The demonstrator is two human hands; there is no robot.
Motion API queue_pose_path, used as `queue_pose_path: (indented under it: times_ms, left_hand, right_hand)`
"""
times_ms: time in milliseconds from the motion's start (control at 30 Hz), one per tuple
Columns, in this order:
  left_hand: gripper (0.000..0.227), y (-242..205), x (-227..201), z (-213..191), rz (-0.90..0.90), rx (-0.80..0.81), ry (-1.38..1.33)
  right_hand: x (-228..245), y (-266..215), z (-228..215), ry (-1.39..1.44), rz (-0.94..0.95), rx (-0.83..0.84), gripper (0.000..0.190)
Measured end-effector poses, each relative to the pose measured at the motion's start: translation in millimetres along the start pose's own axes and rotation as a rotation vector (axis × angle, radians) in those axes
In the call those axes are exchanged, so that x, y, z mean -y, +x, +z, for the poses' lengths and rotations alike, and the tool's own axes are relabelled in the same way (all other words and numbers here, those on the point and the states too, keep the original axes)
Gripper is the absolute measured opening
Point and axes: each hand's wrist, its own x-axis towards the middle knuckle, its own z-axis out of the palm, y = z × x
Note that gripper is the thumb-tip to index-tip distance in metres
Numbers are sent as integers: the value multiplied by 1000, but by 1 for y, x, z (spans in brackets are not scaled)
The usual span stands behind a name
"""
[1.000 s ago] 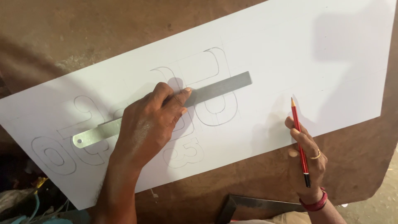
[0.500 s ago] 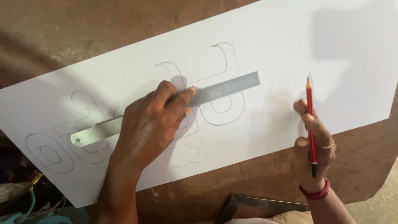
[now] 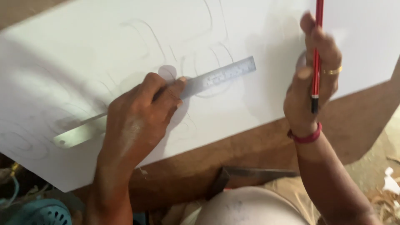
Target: The recorder is using a ruler, square, and pencil to measure and mark character outlines on a white board, likely for a sign or template.
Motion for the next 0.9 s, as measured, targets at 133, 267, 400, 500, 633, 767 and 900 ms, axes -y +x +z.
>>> queue_pose_path:
  times_ms: [133, 267, 400, 500, 633, 767, 900]
  left_hand:
    - [37, -11, -11, 9, -26, 78, 3]
    - [34, -25, -8, 20, -20, 87, 2]
    - [34, -26, -11, 18, -8, 72, -1]
    - [37, -25, -12, 17, -21, 86, -10]
    - [37, -27, -10, 22, -17, 70, -11]
    - [39, -27, -9, 24, -18, 80, 9]
    - [39, -30, -7, 27, -17, 64, -8]
  right_hand:
    - [-10, -17, -12, -8, 78, -8, 48]
    - [-24, -26, -23, -242, 67, -47, 37]
    - [-37, -39, -36, -482, 92, -40, 29]
    - [-26, -35, -29, -472, 52, -50, 24]
    - [-29, -36, -29, -379, 1, -41, 23]
    - [-31, -35, -31, -413, 20, -57, 25]
    - [-31, -32, -32, -350, -22, 1, 25]
